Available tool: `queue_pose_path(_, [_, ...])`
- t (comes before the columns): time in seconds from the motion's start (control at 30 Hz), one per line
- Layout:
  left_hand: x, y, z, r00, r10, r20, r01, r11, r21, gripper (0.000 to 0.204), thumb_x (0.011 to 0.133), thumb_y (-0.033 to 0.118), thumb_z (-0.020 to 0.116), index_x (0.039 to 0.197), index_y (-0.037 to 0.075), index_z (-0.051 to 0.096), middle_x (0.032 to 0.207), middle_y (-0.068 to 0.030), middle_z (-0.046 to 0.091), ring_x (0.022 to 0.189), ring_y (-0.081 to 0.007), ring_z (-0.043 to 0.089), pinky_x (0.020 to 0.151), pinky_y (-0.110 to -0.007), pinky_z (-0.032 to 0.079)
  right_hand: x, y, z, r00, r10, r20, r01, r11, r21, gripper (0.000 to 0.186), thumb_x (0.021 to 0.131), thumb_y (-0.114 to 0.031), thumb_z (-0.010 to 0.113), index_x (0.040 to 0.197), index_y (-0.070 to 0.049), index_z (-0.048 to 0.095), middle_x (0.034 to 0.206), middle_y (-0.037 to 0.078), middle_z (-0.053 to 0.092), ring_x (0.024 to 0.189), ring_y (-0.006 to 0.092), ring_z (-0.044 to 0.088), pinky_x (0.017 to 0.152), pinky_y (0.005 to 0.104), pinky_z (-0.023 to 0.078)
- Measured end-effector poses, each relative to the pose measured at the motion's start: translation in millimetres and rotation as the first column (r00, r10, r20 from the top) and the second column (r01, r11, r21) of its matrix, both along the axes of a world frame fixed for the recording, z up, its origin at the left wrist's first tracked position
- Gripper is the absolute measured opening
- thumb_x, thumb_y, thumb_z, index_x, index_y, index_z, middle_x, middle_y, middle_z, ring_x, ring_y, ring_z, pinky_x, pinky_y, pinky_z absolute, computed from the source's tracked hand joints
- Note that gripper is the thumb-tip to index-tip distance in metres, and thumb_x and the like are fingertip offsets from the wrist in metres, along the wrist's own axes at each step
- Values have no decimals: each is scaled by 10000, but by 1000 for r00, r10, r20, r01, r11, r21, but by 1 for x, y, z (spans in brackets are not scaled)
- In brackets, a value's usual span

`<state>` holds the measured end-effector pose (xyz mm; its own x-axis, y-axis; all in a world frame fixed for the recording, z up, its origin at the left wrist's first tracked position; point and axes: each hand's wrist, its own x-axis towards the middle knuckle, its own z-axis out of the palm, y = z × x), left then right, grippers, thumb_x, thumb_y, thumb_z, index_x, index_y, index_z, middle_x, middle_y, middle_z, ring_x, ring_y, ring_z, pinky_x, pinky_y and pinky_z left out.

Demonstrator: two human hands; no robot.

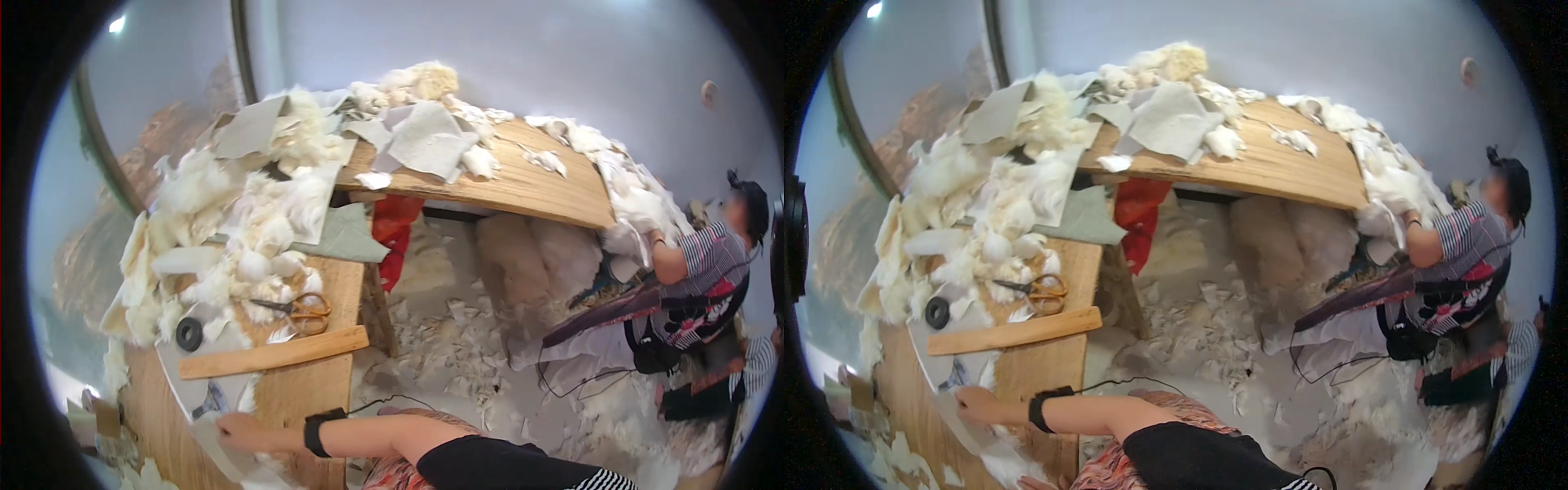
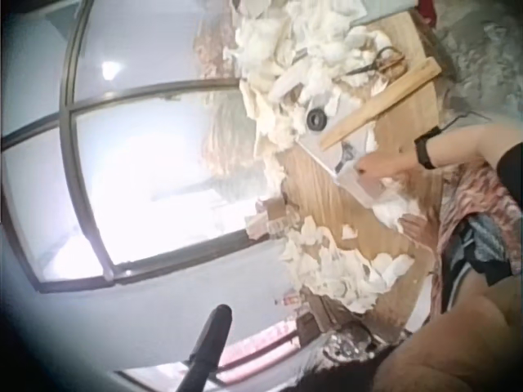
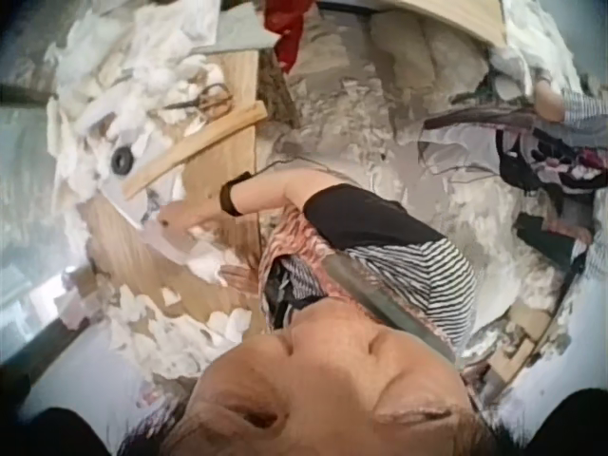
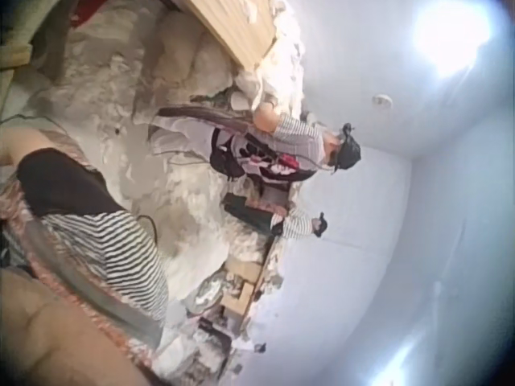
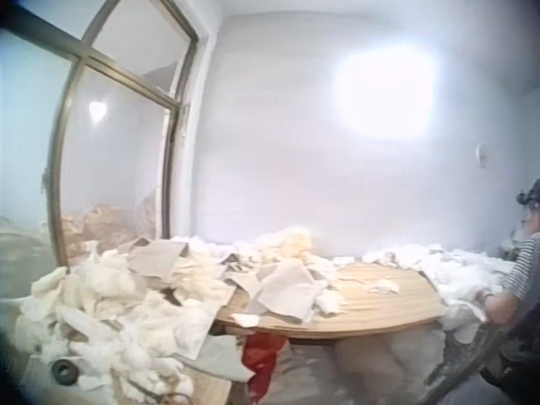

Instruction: Hand-sewing fur pieces and trimming leather material with a knife using a wooden guide in a workshop.

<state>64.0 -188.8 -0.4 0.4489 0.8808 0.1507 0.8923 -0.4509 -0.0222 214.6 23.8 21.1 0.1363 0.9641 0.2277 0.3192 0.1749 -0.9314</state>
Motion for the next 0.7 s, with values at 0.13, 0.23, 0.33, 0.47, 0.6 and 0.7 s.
queue_pose_path(0.13, [20, 4, 0, 997, -73, 21, 73, 997, 12, 667, 899, 394, 598, 1417, 59, 344, 1376, -426, 353, 1118, -552, 448, 982, -617, 348, 64, 11, 3, 838, -538, -92, 533, 768, 354, 172, 766, -153, 599, 876, -22, 611, 807, 214, 633, 807, 406, 622, 683, 503, 467])
queue_pose_path(0.23, [5, 10, 0, 999, -45, 10, 45, 999, 20, 688, 883, 393, 611, 1423, 58, 346, 1384, -418, 350, 1139, -548, 436, 994, -615, 338, 81, -27, 12, 986, 70, 148, -58, 995, -86, 206, 770, -148, 588, 928, -22, 627, 849, 216, 641, 848, 401, 626, 697, 486, 469])
queue_pose_path(0.33, [9, 13, 1, 997, -81, 20, 80, 996, 28, 709, 868, 392, 624, 1429, 58, 347, 1392, -410, 347, 1160, -544, 424, 1007, -613, 328, 69, -71, -21, 931, 329, 155, -337, 941, 28, 160, 726, -133, 600, 828, -24, 658, 759, 198, 638, 715, 392, 613, 637, 459, 479])
queue_pose_path(0.47, [14, 18, 1, 992, -124, 37, 123, 991, 46, 737, 847, 390, 641, 1437, 57, 350, 1403, -400, 342, 1188, -539, 408, 1023, -610, 314, 24, -106, -34, 869, 380, 318, -460, 857, 232, 158, 659, -162, 647, 731, -30, 698, 668, 197, 642, 601, 386, 607, 564, 438, 486])
queue_pose_path(0.6, [8, 19, -1, 990, -132, 39, 130, 990, 53, 766, 827, 389, 658, 1445, 56, 352, 1414, -390, 338, 1215, -534, 393, 1039, -607, 301, -1, -114, -8, 498, 744, 445, -758, 623, -193, 666, 844, -261, 673, 1441, -126, 410, 1348, 216, 497, 1207, 407, 488, 1001, 479, 414])
queue_pose_path(0.7, [9, 18, -2, 989, -139, 51, 136, 989, 61, 788, 811, 387, 671, 1452, 56, 354, 1422, -382, 334, 1236, -530, 381, 1052, -605, 291, -8, -121, -2, 400, 785, 472, -763, 571, -303, 576, 814, -257, 668, 1332, -136, 444, 1274, 199, 507, 1133, 397, 496, 943, 464, 421])
